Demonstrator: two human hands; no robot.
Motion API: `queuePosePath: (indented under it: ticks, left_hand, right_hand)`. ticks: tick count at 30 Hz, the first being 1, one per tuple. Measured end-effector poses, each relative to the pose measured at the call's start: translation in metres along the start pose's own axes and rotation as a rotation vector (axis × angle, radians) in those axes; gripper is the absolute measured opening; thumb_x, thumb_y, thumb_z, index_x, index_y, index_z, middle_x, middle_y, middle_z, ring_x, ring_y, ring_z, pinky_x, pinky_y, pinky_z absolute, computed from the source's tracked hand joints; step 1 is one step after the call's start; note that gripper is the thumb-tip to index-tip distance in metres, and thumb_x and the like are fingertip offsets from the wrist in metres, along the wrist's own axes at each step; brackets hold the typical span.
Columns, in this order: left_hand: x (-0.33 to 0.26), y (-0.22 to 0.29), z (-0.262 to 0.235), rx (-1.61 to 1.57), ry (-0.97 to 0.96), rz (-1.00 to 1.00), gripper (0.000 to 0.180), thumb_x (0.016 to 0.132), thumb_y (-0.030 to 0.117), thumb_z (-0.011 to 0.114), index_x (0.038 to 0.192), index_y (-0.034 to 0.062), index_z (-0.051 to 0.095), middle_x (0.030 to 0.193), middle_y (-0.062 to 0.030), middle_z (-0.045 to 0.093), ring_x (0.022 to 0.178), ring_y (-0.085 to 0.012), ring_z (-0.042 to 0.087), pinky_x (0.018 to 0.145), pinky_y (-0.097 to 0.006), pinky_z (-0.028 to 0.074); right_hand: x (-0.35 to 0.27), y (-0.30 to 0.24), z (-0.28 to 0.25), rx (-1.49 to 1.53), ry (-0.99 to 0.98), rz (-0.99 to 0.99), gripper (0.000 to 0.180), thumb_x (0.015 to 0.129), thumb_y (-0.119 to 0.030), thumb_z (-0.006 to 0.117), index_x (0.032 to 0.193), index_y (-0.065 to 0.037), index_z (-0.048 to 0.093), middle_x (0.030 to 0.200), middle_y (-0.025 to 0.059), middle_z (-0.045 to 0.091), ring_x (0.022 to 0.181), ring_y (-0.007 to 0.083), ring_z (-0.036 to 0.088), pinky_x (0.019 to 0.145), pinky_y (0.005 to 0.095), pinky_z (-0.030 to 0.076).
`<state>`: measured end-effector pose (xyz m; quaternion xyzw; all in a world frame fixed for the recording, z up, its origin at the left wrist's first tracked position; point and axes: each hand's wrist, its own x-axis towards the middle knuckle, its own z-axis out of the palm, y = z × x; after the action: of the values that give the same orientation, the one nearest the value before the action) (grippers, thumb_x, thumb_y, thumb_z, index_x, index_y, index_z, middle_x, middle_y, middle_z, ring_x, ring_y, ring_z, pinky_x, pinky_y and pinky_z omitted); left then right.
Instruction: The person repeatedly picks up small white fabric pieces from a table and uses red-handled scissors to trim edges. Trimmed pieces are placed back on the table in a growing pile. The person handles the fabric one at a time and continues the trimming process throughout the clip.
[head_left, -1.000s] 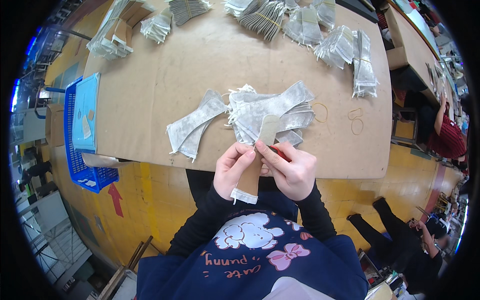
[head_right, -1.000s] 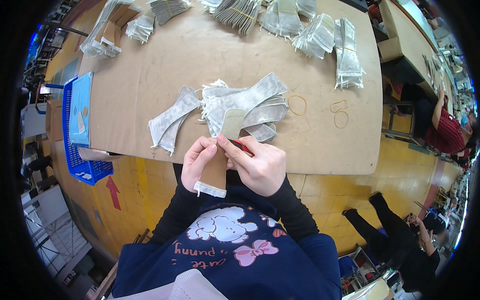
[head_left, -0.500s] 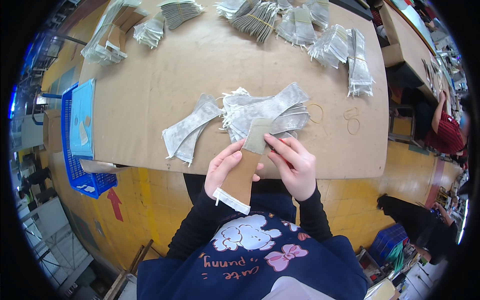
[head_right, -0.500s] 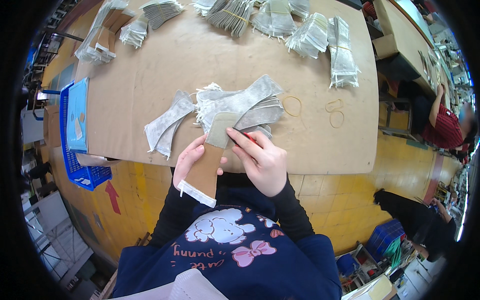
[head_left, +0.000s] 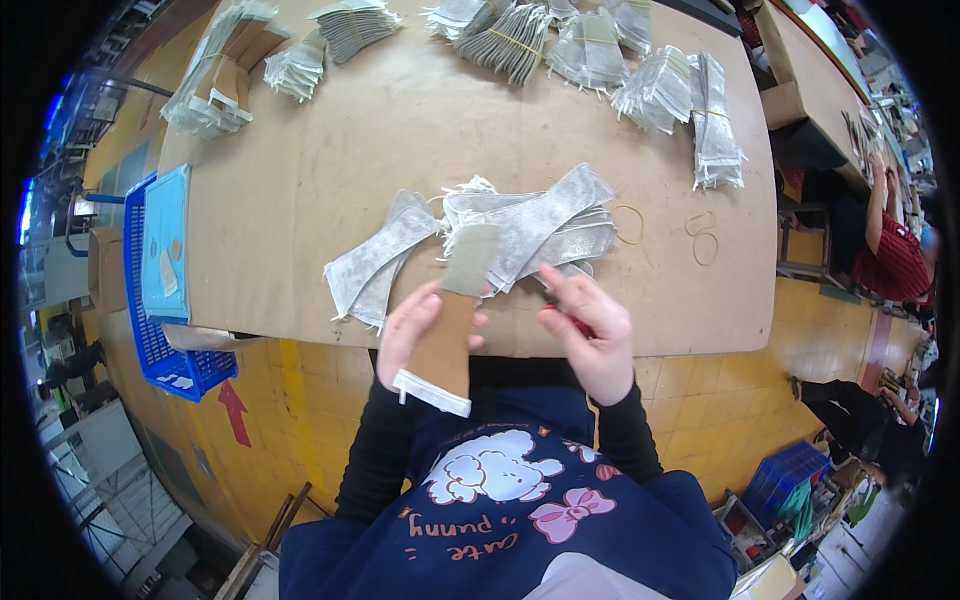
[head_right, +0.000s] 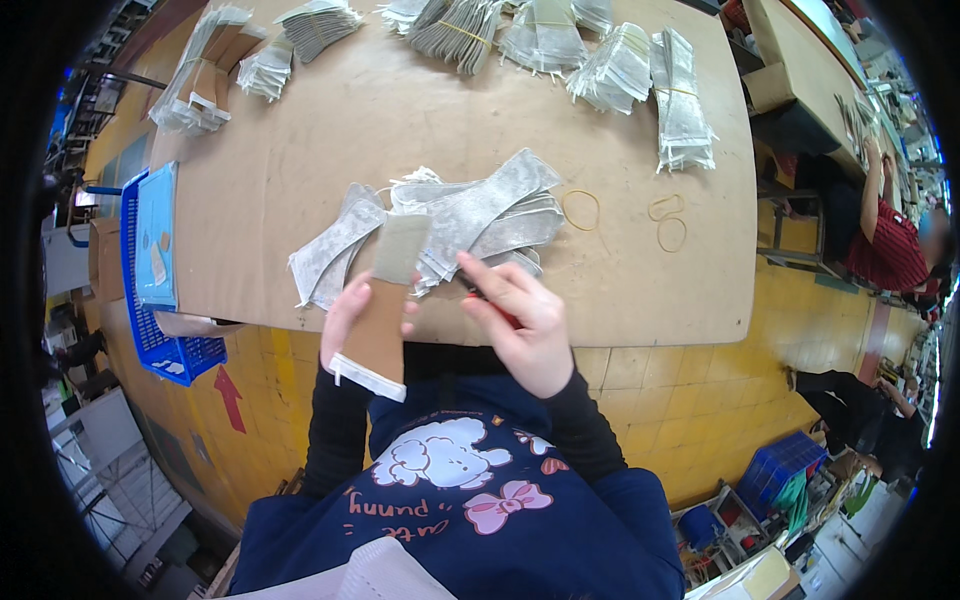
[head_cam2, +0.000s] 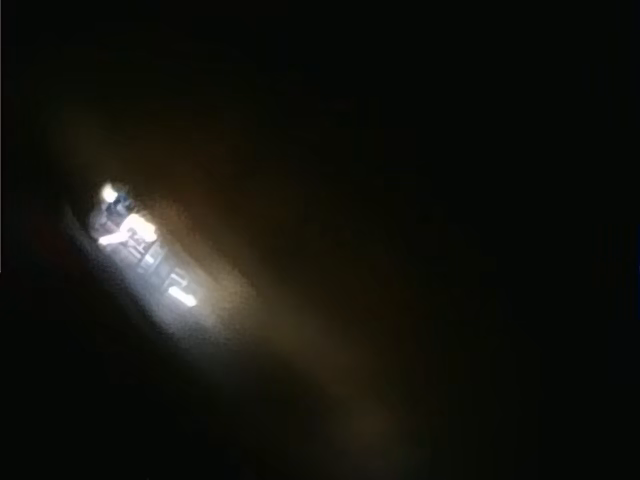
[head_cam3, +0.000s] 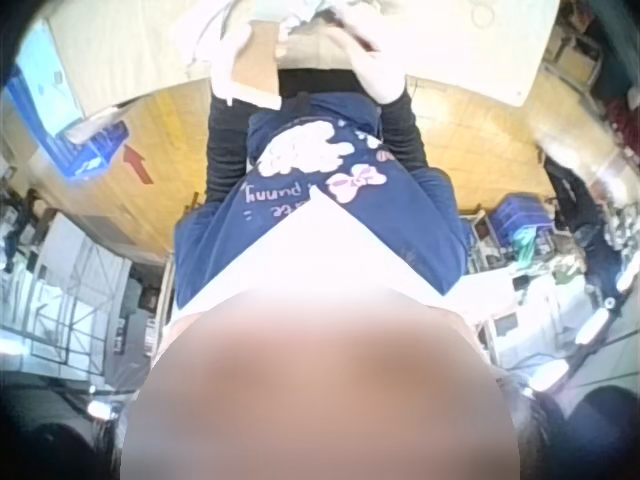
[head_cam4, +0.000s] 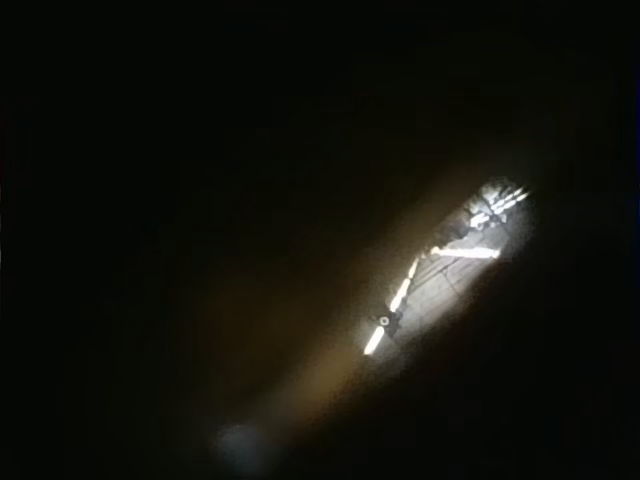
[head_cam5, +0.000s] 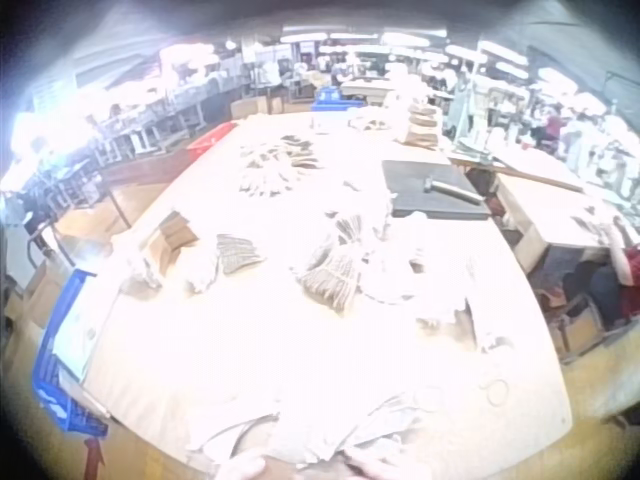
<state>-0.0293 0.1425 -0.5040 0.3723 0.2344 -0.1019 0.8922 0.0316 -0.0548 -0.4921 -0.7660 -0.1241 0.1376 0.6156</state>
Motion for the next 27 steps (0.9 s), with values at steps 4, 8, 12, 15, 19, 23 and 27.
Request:
queuePosePath:
  ticks: [4, 8, 12, 15, 19, 23, 27]
  left_hand:
    - [0.000, -0.009, 0.010, -0.044, -0.039, -0.032, 0.045, 0.094, 0.021, 0.045, 0.128, -0.0081, 0.043, 0.117, -0.0202, 0.057, 0.094, -0.0232, 0.062, 0.076, -0.032, 0.054]
    - [0.001, -0.006, 0.007, -0.115, -0.049, -0.084, 0.046, 0.094, 0.023, 0.045, 0.129, -0.0081, 0.043, 0.117, -0.0196, 0.057, 0.094, -0.0228, 0.062, 0.075, -0.031, 0.054]
    - [0.000, -0.007, 0.006, -0.131, -0.041, -0.112, 0.047, 0.094, 0.024, 0.045, 0.129, -0.0083, 0.043, 0.117, -0.0196, 0.057, 0.093, -0.0227, 0.062, 0.074, -0.031, 0.054]
    - [-0.004, -0.009, 0.006, -0.064, -0.011, -0.041, 0.041, 0.094, 0.019, 0.047, 0.125, -0.0084, 0.048, 0.112, -0.0187, 0.060, 0.095, -0.0223, 0.062, 0.075, -0.030, 0.053]
    - [-0.002, 0.007, -0.016, 0.866, 0.296, 0.787, 0.027, 0.083, 0.004, 0.063, 0.110, -0.0010, 0.064, 0.107, -0.0146, 0.065, 0.099, -0.0232, 0.062, 0.088, -0.032, 0.047]
    - [0.012, 0.039, -0.058, 1.504, 0.357, 0.854, 0.033, 0.077, 0.004, 0.067, 0.110, 0.0044, 0.064, 0.112, -0.0126, 0.063, 0.107, -0.0299, 0.059, 0.095, -0.039, 0.043]
    - [0.028, 0.032, -0.052, 1.890, 0.437, 0.728, 0.033, 0.078, 0.012, 0.068, 0.110, 0.0076, 0.064, 0.118, -0.0084, 0.061, 0.116, -0.0310, 0.053, 0.105, -0.049, 0.027]
  right_hand:
    - [0.004, -0.001, 0.015, -0.042, -0.024, 0.022, 0.037, 0.080, 0.006, 0.059, 0.116, -0.001, 0.062, 0.085, 0.0032, 0.053, 0.075, 0.0085, 0.048, 0.066, 0.0193, 0.037]
    - [0.006, -0.001, 0.008, 0.098, 0.041, 0.039, 0.033, 0.082, 0.000, 0.062, 0.115, -0.007, 0.064, 0.079, 0.0028, 0.052, 0.067, 0.0089, 0.045, 0.060, 0.0206, 0.037]
    - [0.002, -0.002, 0.006, 0.032, -0.017, 0.054, 0.034, 0.083, 0.000, 0.061, 0.116, -0.006, 0.063, 0.082, 0.0037, 0.054, 0.070, 0.0091, 0.047, 0.063, 0.0203, 0.038]
    - [0.004, 0.001, 0.009, -0.040, 0.042, 0.004, 0.033, 0.083, 0.000, 0.061, 0.116, -0.004, 0.063, 0.084, 0.0037, 0.055, 0.072, 0.0090, 0.048, 0.065, 0.0203, 0.039]
    - [0.008, 0.008, -0.009, 0.053, 0.297, 0.041, 0.033, 0.084, 0.001, 0.061, 0.117, -0.001, 0.061, 0.084, -0.0002, 0.054, 0.070, 0.0068, 0.046, 0.062, 0.0192, 0.038]
    - [0.005, 0.016, -0.037, 0.121, 0.430, 0.126, 0.035, 0.086, 0.000, 0.059, 0.121, -0.001, 0.059, 0.084, -0.0033, 0.052, 0.064, 0.0027, 0.041, 0.056, 0.0157, 0.032]
    - [0.001, 0.018, -0.050, 0.153, 0.484, 0.138, 0.046, 0.086, 0.001, 0.059, 0.131, -0.003, 0.049, 0.085, -0.0034, 0.052, 0.061, 0.0003, 0.037, 0.052, 0.0145, 0.028]
